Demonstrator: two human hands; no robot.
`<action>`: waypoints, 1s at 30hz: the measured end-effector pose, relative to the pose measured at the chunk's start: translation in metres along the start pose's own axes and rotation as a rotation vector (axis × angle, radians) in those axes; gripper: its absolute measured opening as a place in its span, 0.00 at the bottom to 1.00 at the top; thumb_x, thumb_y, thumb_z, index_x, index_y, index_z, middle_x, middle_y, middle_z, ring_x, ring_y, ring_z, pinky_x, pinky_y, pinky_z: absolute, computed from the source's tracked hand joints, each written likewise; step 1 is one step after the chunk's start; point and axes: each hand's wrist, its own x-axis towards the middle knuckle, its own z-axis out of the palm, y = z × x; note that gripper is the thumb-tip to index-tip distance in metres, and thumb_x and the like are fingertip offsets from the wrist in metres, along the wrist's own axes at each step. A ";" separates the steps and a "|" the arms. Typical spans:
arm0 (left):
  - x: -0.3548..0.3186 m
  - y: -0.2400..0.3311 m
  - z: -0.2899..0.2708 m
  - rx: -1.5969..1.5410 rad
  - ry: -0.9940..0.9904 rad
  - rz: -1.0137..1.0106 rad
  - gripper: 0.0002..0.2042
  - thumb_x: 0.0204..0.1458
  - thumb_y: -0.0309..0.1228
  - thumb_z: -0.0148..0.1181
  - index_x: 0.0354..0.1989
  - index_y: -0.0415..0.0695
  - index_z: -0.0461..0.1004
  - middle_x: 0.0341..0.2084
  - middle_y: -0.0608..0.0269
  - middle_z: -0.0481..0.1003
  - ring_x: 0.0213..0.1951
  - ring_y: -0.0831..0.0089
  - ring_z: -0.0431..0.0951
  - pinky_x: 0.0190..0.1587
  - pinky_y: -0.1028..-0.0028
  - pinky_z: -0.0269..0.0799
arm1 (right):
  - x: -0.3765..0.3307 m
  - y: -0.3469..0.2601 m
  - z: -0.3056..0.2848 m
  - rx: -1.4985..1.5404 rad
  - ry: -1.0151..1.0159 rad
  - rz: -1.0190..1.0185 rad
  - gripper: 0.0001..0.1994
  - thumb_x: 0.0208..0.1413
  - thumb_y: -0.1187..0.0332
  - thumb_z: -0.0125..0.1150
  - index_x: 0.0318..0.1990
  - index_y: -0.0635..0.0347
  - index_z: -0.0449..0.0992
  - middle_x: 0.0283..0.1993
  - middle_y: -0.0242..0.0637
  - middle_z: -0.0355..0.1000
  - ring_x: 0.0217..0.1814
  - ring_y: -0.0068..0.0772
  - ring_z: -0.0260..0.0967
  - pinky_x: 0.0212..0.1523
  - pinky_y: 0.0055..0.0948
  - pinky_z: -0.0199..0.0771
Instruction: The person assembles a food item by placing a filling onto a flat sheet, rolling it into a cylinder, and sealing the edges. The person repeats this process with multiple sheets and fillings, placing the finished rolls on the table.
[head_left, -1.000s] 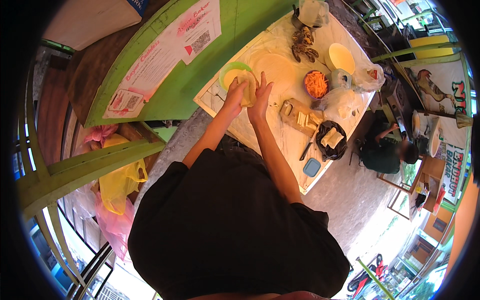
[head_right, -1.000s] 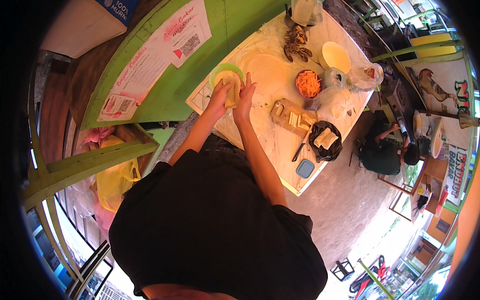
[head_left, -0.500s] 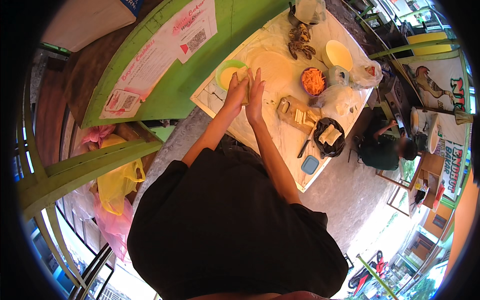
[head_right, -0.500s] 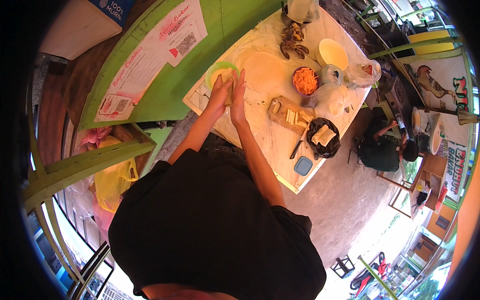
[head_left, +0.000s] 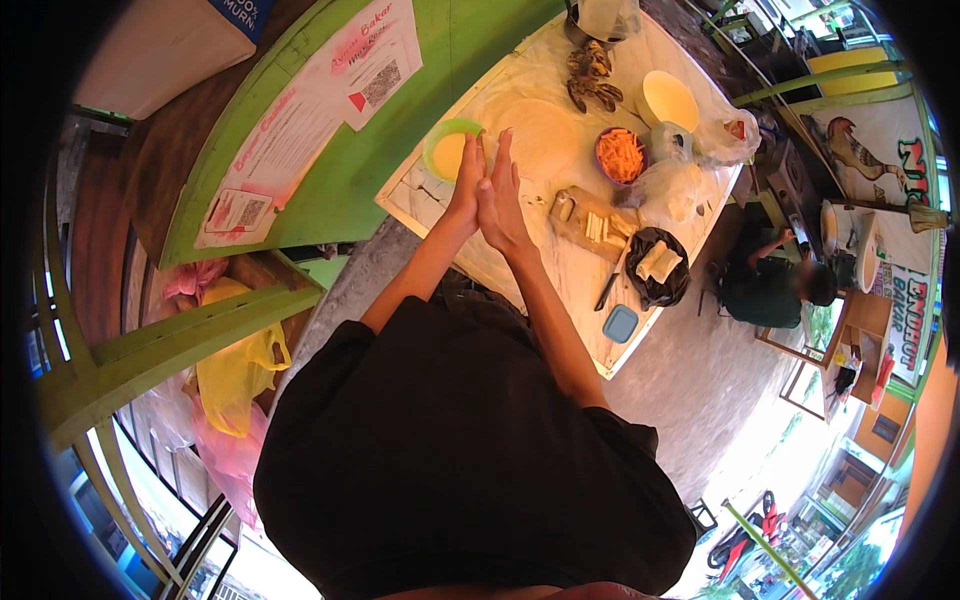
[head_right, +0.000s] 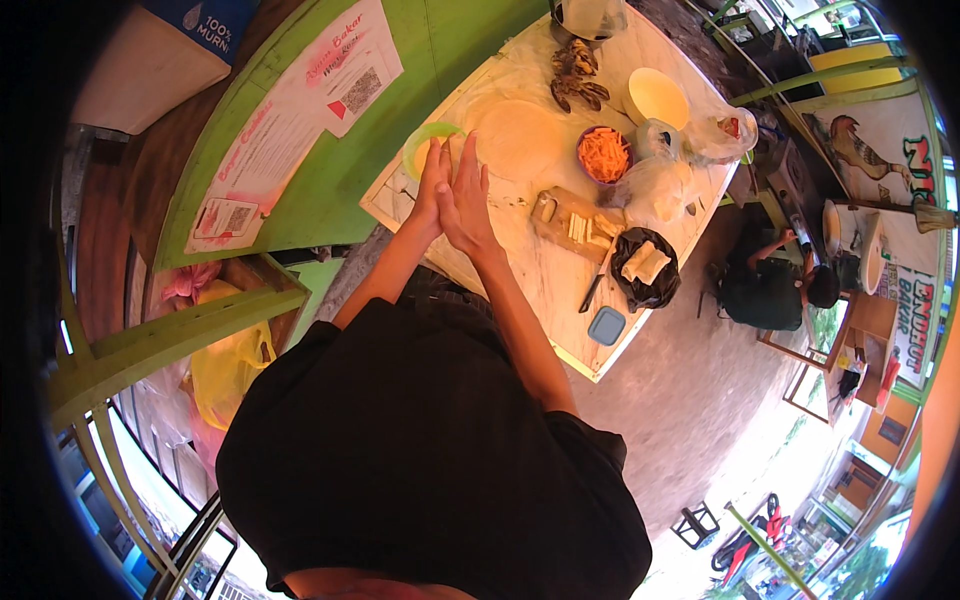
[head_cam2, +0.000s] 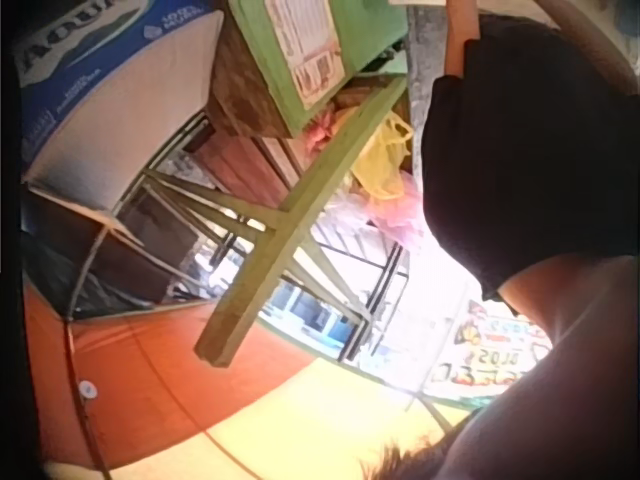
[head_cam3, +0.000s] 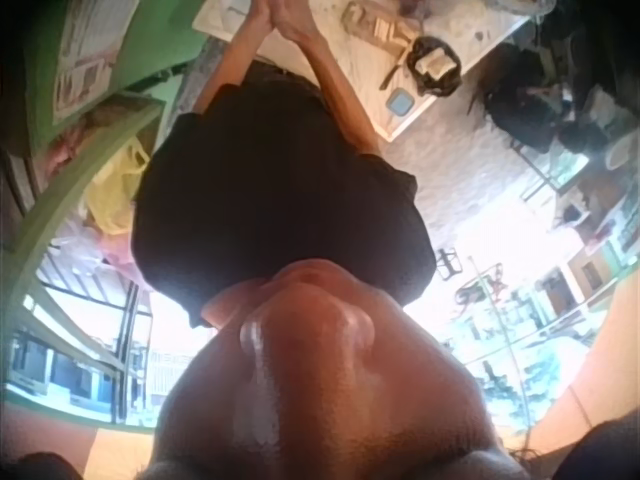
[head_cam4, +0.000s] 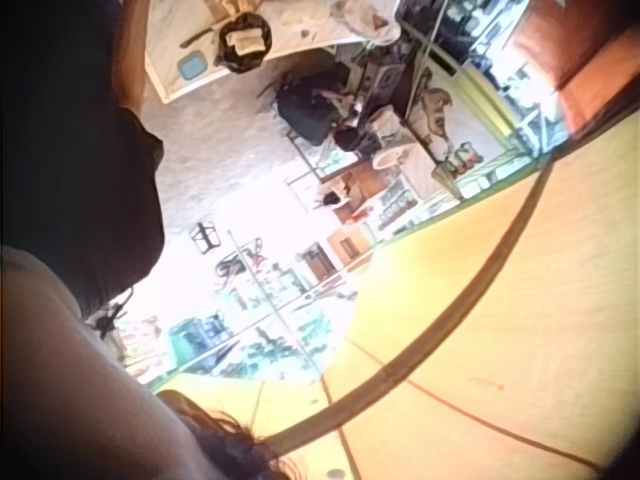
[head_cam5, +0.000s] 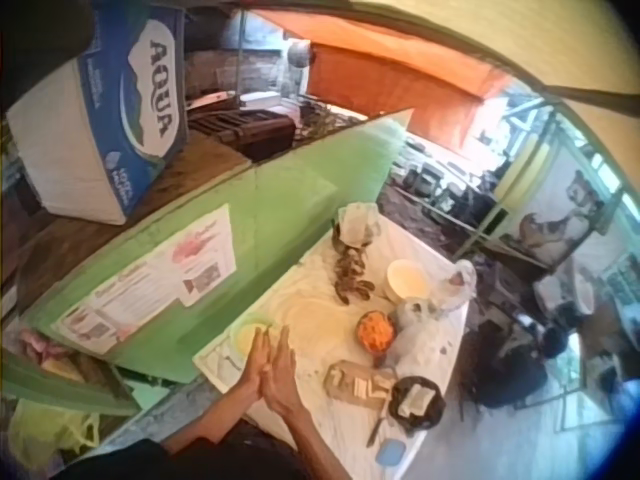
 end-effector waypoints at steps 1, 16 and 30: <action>0.002 -0.004 -0.004 -0.012 -0.028 -0.014 0.41 0.74 0.62 0.33 0.84 0.45 0.37 0.84 0.63 0.40 0.80 0.68 0.48 0.79 0.68 0.44 | -0.002 -0.004 -0.002 -0.026 -0.008 0.017 0.50 0.71 0.34 0.36 0.82 0.66 0.26 0.87 0.58 0.32 0.88 0.63 0.33 0.83 0.61 0.25; -0.014 -0.014 0.015 -0.217 -0.014 -0.212 0.26 0.77 0.50 0.38 0.75 0.51 0.59 0.70 0.64 0.64 0.69 0.67 0.65 0.71 0.65 0.62 | -0.021 -0.004 -0.012 0.329 0.095 0.281 0.43 0.77 0.42 0.35 0.83 0.58 0.24 0.88 0.54 0.32 0.89 0.54 0.30 0.84 0.46 0.32; -0.022 -0.006 0.004 -0.248 -0.022 -0.297 0.30 0.75 0.54 0.40 0.80 0.54 0.55 0.78 0.66 0.57 0.74 0.65 0.61 0.73 0.62 0.60 | -0.026 0.000 -0.004 0.084 0.040 0.204 0.43 0.76 0.45 0.36 0.83 0.65 0.29 0.87 0.58 0.31 0.89 0.60 0.30 0.82 0.59 0.32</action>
